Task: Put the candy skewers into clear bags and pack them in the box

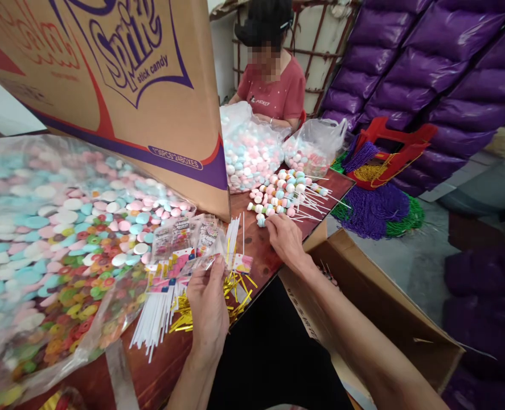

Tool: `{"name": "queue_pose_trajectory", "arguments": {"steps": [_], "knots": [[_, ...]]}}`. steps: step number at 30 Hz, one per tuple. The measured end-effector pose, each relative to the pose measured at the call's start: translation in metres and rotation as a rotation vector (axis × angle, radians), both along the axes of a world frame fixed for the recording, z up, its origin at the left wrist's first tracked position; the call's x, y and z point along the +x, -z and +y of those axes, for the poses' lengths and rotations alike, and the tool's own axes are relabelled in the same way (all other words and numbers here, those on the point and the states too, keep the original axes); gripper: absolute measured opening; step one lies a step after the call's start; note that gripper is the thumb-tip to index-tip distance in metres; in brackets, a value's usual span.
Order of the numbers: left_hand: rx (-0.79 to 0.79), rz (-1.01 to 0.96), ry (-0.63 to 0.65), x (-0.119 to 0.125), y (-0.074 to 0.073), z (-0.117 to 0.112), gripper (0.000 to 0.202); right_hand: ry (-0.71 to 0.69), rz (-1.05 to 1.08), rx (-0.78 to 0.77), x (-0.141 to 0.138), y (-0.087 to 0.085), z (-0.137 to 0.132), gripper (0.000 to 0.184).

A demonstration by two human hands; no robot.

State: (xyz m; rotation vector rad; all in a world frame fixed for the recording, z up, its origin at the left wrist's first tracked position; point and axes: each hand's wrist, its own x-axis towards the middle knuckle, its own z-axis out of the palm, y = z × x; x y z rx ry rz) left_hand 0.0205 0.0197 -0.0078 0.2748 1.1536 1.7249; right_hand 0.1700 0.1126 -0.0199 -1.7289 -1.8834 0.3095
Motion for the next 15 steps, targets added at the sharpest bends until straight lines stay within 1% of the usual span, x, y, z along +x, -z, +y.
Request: {"name": "queue_pose_trajectory", "arguments": {"steps": [2, 3, 4, 6, 9, 11, 13, 15], "knots": [[0.012, 0.021, 0.007, -0.001, 0.002, -0.002, 0.027, 0.070, -0.270, 0.002, -0.007, 0.001, 0.021, 0.028], [0.013, 0.030, 0.008, -0.002, 0.002, -0.003, 0.026, 0.079, -0.358, 0.007, -0.012, 0.002, 0.029, 0.029], [0.011, 0.039, 0.008, -0.003, 0.003, -0.004, 0.025, 0.081, -0.414, 0.015, -0.018, 0.004, 0.034, 0.030], [0.001, 0.049, 0.008, -0.005, 0.004, -0.005, 0.025, 0.091, -0.456, 0.029, -0.030, 0.010, 0.040, 0.028], [0.001, 0.034, 0.022, -0.009, -0.001, -0.004, 0.028, 0.099, -0.448, 0.037, -0.041, 0.018, 0.036, 0.025], [0.007, 0.021, 0.068, -0.012, -0.005, -0.002, 0.031, 0.071, -0.407, 0.068, -0.041, 0.020, 0.029, 0.025], [0.028, 0.003, 0.133, -0.013, -0.008, 0.004, 0.031, 0.047, -0.283, 0.118, -0.036, 0.019, 0.020, 0.026], [0.045, 0.016, 0.140, -0.012, -0.008, 0.012, 0.025, 0.015, -0.047, 0.134, -0.028, 0.015, 0.010, 0.027]]}}
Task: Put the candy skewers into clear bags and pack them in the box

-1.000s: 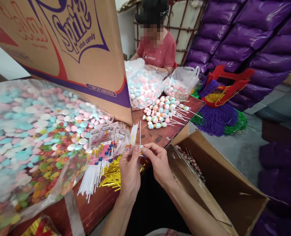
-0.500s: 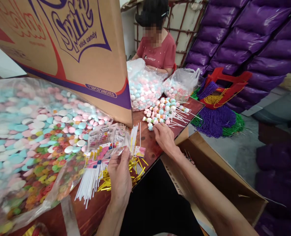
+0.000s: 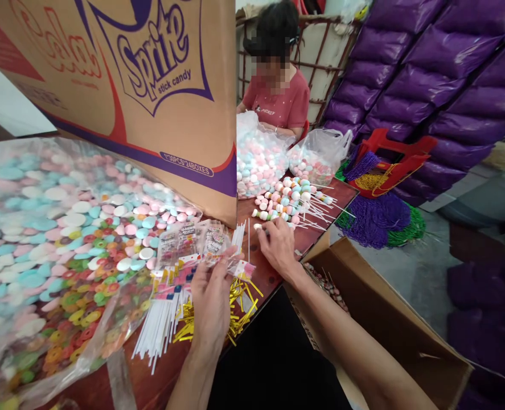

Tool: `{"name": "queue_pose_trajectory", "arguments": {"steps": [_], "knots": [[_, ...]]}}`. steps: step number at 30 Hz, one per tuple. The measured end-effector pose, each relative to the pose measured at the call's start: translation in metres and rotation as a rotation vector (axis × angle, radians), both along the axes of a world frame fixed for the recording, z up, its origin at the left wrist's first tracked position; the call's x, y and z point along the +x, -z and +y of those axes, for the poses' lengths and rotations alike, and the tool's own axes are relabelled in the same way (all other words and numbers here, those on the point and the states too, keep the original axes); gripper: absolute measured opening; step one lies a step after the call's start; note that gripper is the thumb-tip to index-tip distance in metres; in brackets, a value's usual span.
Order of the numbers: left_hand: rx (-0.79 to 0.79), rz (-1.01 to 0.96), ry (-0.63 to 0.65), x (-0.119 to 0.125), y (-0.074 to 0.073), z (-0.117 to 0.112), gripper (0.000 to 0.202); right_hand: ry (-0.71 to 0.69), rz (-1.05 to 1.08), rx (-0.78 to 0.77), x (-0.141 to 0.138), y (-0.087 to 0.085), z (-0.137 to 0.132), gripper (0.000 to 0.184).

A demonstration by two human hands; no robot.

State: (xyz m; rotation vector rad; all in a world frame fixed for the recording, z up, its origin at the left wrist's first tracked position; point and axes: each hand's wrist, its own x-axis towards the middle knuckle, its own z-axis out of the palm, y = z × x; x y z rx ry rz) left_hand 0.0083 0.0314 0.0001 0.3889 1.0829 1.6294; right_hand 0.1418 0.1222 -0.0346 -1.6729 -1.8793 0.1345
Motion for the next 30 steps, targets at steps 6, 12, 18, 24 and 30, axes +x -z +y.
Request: {"name": "queue_pose_trajectory", "arguments": {"steps": [6, 12, 18, 24, 30], "knots": [[0.013, 0.046, 0.042, 0.012, 0.000, 0.025, 0.023, -0.318, 0.721, -0.308, 0.019, -0.019, -0.022, 0.029], [-0.063, -0.003, 0.292, 0.021, 0.007, 0.033, 0.037, -0.528, 0.721, -0.392, 0.025, -0.029, -0.024, 0.032], [-0.009, 0.275, 0.120, 0.020, 0.027, 0.043, 0.033, -0.117, -0.025, -0.212, 0.031, -0.024, 0.000, 0.026], [-0.078, 0.289, 0.119, 0.018, 0.042, 0.049, 0.042, 0.183, -0.399, -0.239, 0.030, -0.018, 0.034, 0.028], [-0.108, 0.183, 0.078, 0.018, 0.040, 0.046, 0.044, 0.098, -0.448, -0.169, 0.032, -0.028, 0.034, 0.026]]}}
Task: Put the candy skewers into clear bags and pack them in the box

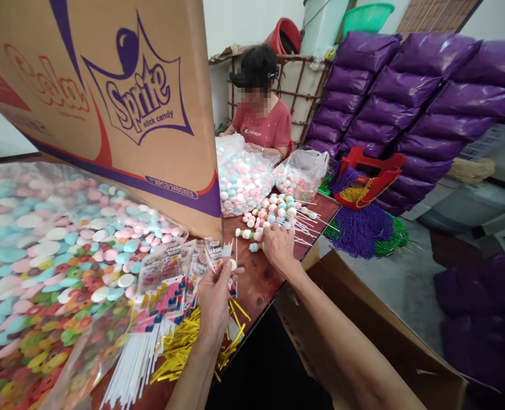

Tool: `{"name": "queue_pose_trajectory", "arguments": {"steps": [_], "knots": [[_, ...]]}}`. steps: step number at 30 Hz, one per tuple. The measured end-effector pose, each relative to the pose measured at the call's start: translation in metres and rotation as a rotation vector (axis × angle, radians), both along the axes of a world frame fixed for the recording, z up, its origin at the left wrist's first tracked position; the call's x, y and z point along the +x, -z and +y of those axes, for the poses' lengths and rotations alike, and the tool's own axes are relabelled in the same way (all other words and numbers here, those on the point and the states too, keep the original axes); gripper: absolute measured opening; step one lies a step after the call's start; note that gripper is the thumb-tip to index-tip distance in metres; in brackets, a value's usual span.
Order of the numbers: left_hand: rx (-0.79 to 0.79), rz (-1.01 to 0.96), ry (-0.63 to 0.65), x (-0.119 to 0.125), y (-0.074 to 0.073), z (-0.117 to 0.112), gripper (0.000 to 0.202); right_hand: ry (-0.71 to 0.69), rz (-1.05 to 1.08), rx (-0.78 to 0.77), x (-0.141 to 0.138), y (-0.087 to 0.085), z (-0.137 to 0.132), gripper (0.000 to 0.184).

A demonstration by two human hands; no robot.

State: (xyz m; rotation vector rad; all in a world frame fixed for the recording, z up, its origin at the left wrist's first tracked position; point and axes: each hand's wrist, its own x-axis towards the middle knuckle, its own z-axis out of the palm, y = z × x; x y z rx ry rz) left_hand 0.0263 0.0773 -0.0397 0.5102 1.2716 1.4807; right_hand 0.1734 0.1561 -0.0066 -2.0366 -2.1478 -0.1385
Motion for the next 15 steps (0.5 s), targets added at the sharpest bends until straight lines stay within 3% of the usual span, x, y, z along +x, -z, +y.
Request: {"name": "queue_pose_trajectory", "arguments": {"steps": [4, 10, 15], "knots": [[0.067, -0.109, -0.020, -0.003, -0.010, -0.003, 0.040, -0.027, 0.084, 0.138, 0.011, -0.002, -0.036, 0.024], [0.083, -0.215, -0.087, -0.002, -0.017, -0.004, 0.038, -0.200, 0.588, 0.155, 0.026, 0.009, -0.105, 0.024], [0.120, -0.162, -0.081, 0.000, -0.011, -0.006, 0.037, -0.216, 0.568, 0.218, 0.019, 0.016, -0.123, 0.025]]}}
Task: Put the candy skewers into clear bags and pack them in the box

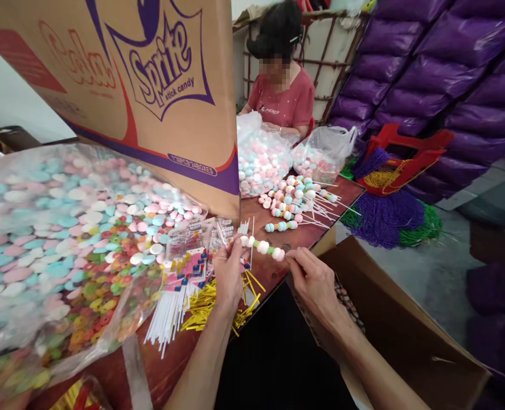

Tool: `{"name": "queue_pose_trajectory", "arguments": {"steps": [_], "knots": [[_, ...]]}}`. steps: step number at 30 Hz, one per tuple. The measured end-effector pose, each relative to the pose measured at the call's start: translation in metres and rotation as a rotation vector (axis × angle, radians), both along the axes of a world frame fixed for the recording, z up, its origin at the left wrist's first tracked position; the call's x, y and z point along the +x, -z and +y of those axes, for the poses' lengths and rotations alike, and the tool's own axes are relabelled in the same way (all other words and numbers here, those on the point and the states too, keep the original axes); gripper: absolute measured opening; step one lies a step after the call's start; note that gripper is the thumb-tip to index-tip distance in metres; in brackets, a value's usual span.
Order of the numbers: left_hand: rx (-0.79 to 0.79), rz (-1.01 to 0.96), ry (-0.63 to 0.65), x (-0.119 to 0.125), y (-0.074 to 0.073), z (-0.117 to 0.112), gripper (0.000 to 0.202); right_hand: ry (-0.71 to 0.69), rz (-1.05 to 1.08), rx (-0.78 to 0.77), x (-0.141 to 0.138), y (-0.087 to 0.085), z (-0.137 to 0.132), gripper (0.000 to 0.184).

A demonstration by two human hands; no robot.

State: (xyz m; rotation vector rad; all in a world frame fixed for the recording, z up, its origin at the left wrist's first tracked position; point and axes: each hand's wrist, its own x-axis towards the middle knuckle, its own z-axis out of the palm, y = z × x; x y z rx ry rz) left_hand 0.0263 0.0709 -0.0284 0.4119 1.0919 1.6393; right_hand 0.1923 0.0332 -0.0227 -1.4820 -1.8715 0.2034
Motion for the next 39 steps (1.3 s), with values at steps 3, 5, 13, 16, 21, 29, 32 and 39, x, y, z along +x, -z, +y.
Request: {"name": "queue_pose_trajectory", "arguments": {"steps": [3, 5, 13, 16, 21, 29, 32, 39], "knots": [[0.038, 0.059, -0.001, -0.001, 0.006, -0.001, 0.035, -0.002, -0.054, 0.064, -0.002, 0.002, -0.001, 0.023], [0.042, 0.098, 0.006, -0.003, 0.010, -0.001, 0.032, -0.011, -0.091, 0.102, -0.003, 0.002, -0.002, 0.022], [0.026, 0.110, 0.074, -0.010, 0.016, -0.002, 0.029, -0.078, -0.146, 0.185, -0.009, 0.005, -0.007, 0.023], [0.020, 0.173, 0.103, -0.012, 0.019, -0.004, 0.029, -0.040, -0.205, 0.145, -0.013, 0.007, -0.009, 0.025], [0.016, 0.419, 0.113, -0.014, 0.027, -0.009, 0.026, -0.075, -0.188, 0.009, -0.022, 0.011, -0.014, 0.026], [0.017, 0.716, 0.155, -0.017, 0.017, -0.015, 0.027, -0.096, 0.202, -0.092, -0.043, 0.014, -0.023, 0.024], [0.055, 0.738, 0.187, -0.016, 0.016, -0.017, 0.030, -0.060, 0.264, -0.113, -0.048, 0.012, -0.025, 0.024], [0.014, 0.605, 0.209, -0.012, 0.025, -0.015, 0.029, -0.025, 0.325, -0.197, -0.052, 0.015, -0.020, 0.026]]}}
